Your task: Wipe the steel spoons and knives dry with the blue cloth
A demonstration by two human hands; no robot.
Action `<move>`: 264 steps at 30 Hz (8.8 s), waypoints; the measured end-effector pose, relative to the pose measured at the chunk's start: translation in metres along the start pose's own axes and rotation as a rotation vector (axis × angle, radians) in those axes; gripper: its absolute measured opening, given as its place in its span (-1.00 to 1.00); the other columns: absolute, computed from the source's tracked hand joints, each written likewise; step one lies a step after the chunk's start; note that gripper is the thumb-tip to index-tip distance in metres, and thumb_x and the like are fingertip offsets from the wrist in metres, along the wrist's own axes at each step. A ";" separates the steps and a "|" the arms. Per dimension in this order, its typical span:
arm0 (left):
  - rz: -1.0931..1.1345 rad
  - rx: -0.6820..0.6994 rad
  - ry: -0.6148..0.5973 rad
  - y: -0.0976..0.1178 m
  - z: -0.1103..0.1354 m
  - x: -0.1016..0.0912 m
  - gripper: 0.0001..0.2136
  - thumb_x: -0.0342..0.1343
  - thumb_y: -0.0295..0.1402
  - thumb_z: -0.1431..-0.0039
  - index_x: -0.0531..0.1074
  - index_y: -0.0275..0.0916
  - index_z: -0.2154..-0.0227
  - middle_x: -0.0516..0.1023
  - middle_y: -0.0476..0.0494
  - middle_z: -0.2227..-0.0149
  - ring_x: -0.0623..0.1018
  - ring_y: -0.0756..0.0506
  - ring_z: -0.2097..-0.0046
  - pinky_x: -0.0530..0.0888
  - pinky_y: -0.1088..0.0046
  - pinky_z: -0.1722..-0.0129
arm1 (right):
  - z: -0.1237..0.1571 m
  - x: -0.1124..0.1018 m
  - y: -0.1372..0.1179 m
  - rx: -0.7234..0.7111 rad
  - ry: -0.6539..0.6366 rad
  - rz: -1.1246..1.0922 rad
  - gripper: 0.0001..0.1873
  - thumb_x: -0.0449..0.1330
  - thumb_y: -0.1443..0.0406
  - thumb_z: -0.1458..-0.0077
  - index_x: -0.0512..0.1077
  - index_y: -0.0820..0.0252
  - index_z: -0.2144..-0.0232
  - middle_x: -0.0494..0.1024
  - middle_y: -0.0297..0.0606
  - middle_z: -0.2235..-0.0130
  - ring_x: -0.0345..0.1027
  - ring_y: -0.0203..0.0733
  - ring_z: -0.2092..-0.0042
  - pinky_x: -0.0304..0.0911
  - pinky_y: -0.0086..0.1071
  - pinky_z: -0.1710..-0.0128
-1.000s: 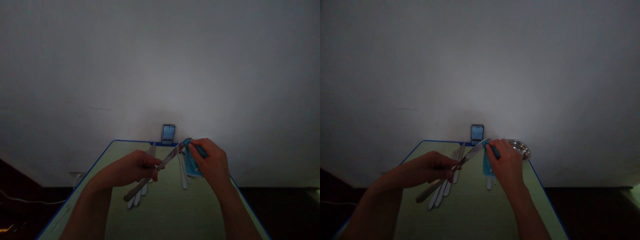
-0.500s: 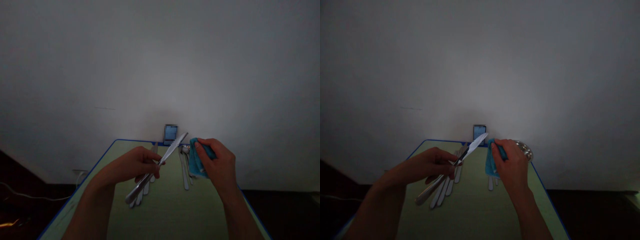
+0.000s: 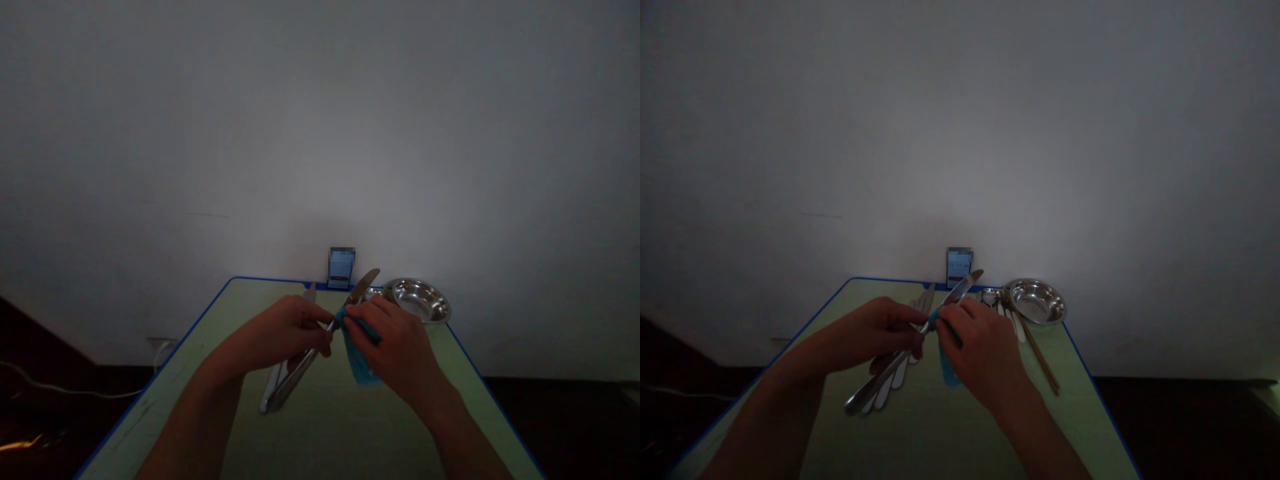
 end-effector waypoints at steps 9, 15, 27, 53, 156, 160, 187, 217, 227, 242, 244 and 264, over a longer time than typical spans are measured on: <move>-0.064 0.024 0.038 0.001 -0.001 0.004 -0.84 0.01 -0.38 -0.04 0.48 -0.28 0.41 0.44 0.05 0.60 0.37 0.07 0.63 0.29 0.62 0.64 | 0.000 0.001 0.003 0.008 0.010 0.014 -0.89 0.10 0.29 -0.14 0.42 0.15 0.31 0.49 -0.33 0.33 0.38 -0.24 0.30 0.22 -0.37 0.31; -0.114 0.043 0.049 -0.001 0.000 0.004 -0.82 -0.01 -0.38 -0.06 0.49 -0.25 0.36 0.48 0.04 0.56 0.39 0.07 0.62 0.27 0.62 0.63 | -0.001 0.001 0.005 0.026 0.021 0.018 -0.89 0.11 0.29 -0.14 0.42 0.15 0.30 0.50 -0.32 0.32 0.39 -0.23 0.28 0.24 -0.36 0.28; -0.175 0.054 0.028 -0.007 0.000 0.003 -0.83 -0.02 -0.37 -0.06 0.46 -0.27 0.45 0.36 0.07 0.65 0.37 0.07 0.62 0.24 0.63 0.62 | -0.001 -0.004 0.010 0.044 0.078 0.054 -0.90 0.12 0.29 -0.12 0.42 0.15 0.32 0.52 -0.31 0.32 0.41 -0.20 0.30 0.25 -0.34 0.30; -0.174 0.037 -0.054 -0.002 0.008 0.002 -0.83 0.01 -0.35 -0.06 0.49 -0.28 0.43 0.26 0.09 0.67 0.30 0.09 0.62 0.19 0.64 0.62 | -0.002 -0.023 0.037 0.178 0.210 0.057 -0.85 0.11 0.25 -0.11 0.45 0.18 0.32 0.54 -0.23 0.32 0.42 -0.17 0.28 0.29 -0.27 0.24; 0.175 0.132 -0.259 -0.023 0.004 -0.009 -0.68 -0.13 -0.12 -0.25 0.36 -0.22 0.15 0.23 0.07 0.53 0.19 0.07 0.52 0.18 0.57 0.52 | 0.003 -0.030 0.039 0.249 0.359 0.029 -0.86 0.14 0.24 -0.10 0.45 0.16 0.31 0.52 -0.31 0.36 0.39 -0.22 0.31 0.25 -0.35 0.30; 0.174 0.124 -0.256 -0.024 0.004 -0.009 -0.68 -0.13 -0.11 -0.25 0.36 -0.21 0.16 0.24 0.07 0.52 0.19 0.07 0.51 0.17 0.58 0.53 | 0.003 -0.029 0.041 0.264 0.361 0.051 -0.86 0.14 0.24 -0.11 0.45 0.17 0.31 0.52 -0.29 0.34 0.39 -0.20 0.30 0.25 -0.32 0.28; 0.243 0.039 -0.200 -0.013 -0.004 -0.002 -0.69 -0.07 -0.08 -0.20 0.32 -0.26 0.32 0.29 0.07 0.55 0.11 0.12 0.60 0.04 0.63 0.66 | 0.001 -0.009 -0.005 -0.007 0.149 0.007 -0.88 0.10 0.29 -0.13 0.44 0.17 0.36 0.50 -0.26 0.38 0.38 -0.24 0.32 0.25 -0.38 0.31; 0.152 0.036 -0.249 -0.011 0.001 -0.003 -0.61 -0.07 -0.08 -0.20 0.42 -0.30 0.15 0.26 0.05 0.57 0.13 0.11 0.58 0.07 0.61 0.64 | 0.002 -0.033 0.035 0.231 0.356 0.026 -0.85 0.12 0.23 -0.11 0.44 0.15 0.31 0.53 -0.28 0.33 0.41 -0.21 0.29 0.28 -0.31 0.28; 0.218 0.112 -0.170 -0.013 0.000 -0.005 -0.69 -0.04 -0.13 -0.20 0.39 -0.28 0.21 0.27 0.08 0.57 0.11 0.11 0.59 0.05 0.62 0.66 | 0.007 -0.036 0.051 0.501 0.507 -0.219 -0.71 0.14 0.12 -0.07 0.41 0.11 0.19 0.46 -0.33 0.40 0.31 -0.28 0.45 0.21 -0.42 0.52; 0.343 0.204 0.090 0.000 -0.014 0.011 -0.79 0.05 -0.21 -0.16 0.32 -0.29 0.40 0.44 0.00 0.52 0.22 0.11 0.55 0.14 0.62 0.57 | 0.001 -0.015 0.055 0.635 0.469 -1.056 -0.66 0.26 0.15 0.05 0.32 0.10 0.21 0.50 -0.36 0.36 0.37 -0.29 0.40 0.30 -0.42 0.44; 0.336 0.197 0.132 0.000 -0.014 0.010 -0.79 0.06 -0.22 -0.15 0.34 -0.30 0.40 0.45 0.00 0.53 0.24 0.11 0.56 0.16 0.61 0.56 | 0.001 -0.014 0.053 0.634 0.458 -1.136 -0.66 0.27 0.17 0.07 0.32 0.09 0.22 0.49 -0.37 0.35 0.37 -0.30 0.39 0.31 -0.40 0.41; 0.017 0.298 0.301 0.025 -0.002 0.015 -0.84 0.02 -0.39 -0.11 0.49 -0.30 0.42 0.47 0.00 0.49 0.45 0.01 0.42 0.37 0.54 0.40 | 0.000 0.001 0.013 0.536 0.191 -1.363 -0.81 0.25 0.24 -0.02 0.33 0.04 0.28 0.43 -0.45 0.28 0.31 -0.36 0.23 0.23 -0.48 0.23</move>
Point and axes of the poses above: each hand's wrist, its own z-axis away from the middle knuckle, its own x-axis out of the palm, y = z × x, the point moved 3 cm from there along -z, towards the middle knuckle
